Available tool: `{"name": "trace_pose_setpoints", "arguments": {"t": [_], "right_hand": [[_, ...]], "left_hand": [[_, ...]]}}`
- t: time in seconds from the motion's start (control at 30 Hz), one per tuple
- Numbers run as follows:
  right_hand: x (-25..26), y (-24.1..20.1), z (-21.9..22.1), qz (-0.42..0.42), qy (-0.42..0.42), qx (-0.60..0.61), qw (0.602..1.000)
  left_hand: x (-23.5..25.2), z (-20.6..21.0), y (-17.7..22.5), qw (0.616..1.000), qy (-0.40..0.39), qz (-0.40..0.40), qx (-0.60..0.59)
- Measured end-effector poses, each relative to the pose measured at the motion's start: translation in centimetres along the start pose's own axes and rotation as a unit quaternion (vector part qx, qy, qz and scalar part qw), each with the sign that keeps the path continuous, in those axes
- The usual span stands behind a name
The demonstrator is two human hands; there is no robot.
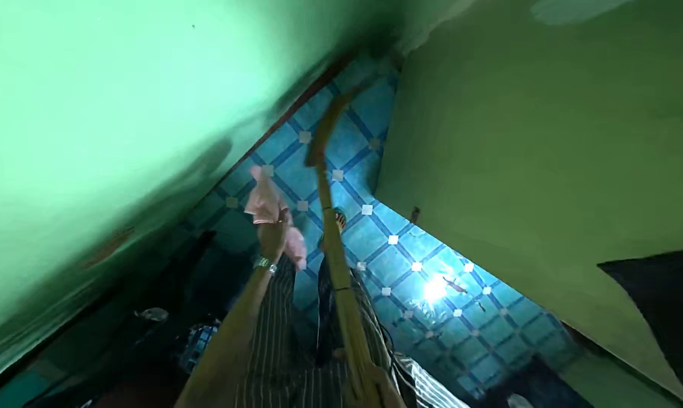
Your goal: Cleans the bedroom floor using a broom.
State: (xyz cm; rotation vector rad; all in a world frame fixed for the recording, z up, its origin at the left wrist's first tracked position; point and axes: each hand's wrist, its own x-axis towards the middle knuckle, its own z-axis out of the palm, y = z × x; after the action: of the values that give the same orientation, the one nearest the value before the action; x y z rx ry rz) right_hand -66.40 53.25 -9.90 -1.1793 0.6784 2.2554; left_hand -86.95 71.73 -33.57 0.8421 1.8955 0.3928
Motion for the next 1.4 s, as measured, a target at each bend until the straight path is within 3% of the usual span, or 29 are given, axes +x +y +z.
{"name": "trace_pose_setpoints", "arguments": {"t": [0.1, 0.17, 0.23, 0.33, 0.43, 0.57, 0.7, 0.8, 0.9, 1.0, 1.07, 1.13, 1.27, 1.4], "right_hand": [[2.7, -1.1, 0.7, 0.055, -0.064, 0.001, 0.996], [7.4, -4.3, -0.3, 0.047, -0.061, -0.066, 0.995], [12.2, -8.7, -1.6, 0.043, -0.013, -0.126, 0.991], [15.4, -12.9, -5.8, 0.047, 0.115, -0.142, 0.982], [11.5, -12.2, -12.0, -0.042, 0.172, -0.137, 0.975], [4.2, -9.1, -13.6, -0.022, 0.256, -0.068, 0.964], [-4.5, -6.0, -9.0, -0.045, 0.177, 0.030, 0.983], [-6.6, -6.1, -4.7, -0.117, 0.065, 0.060, 0.989], [-2.0, -10.6, -0.6, -0.199, 0.013, 0.011, 0.980], [7.8, -19.0, 2.4, -0.195, -0.004, -0.052, 0.979], [14.0, -24.6, 2.0, -0.179, 0.023, -0.060, 0.982], [17.5, -27.6, -0.6, -0.196, -0.008, -0.011, 0.981], [16.9, -23.7, -6.9, -0.238, 0.060, 0.035, 0.969], [9.6, -17.0, -9.4, -0.169, 0.178, 0.055, 0.968]], "left_hand": [[-1.5, -3.5, -1.4, 0.997, 0.026, -0.031, 0.064], [-1.7, -5.0, -2.6, 0.995, 0.007, -0.038, 0.090], [-1.9, -6.1, -2.6, 0.994, -0.018, -0.029, 0.103], [-2.8, -8.1, 1.3, 0.990, -0.062, 0.032, 0.120], [-3.1, -8.8, 4.4, 0.991, -0.007, 0.040, 0.128], [0.7, -6.5, -1.0, 0.962, -0.092, -0.067, 0.250], [0.6, -6.0, 0.2, 0.981, -0.057, -0.061, 0.175], [0.5, -6.3, -0.3, 0.979, -0.065, -0.037, 0.190], [-0.3, -6.4, -0.2, 0.971, -0.085, -0.070, 0.213], [-0.7, -6.6, -0.4, 0.969, -0.084, -0.096, 0.214], [-1.0, -6.5, 0.0, 0.968, -0.098, -0.084, 0.215], [-2.1, -6.6, 1.4, 0.977, -0.097, -0.051, 0.186], [-3.9, -6.8, 4.2, 0.995, 0.031, 0.037, 0.091], [0.9, -7.7, 0.5, 0.985, 0.009, -0.075, 0.155]]}}
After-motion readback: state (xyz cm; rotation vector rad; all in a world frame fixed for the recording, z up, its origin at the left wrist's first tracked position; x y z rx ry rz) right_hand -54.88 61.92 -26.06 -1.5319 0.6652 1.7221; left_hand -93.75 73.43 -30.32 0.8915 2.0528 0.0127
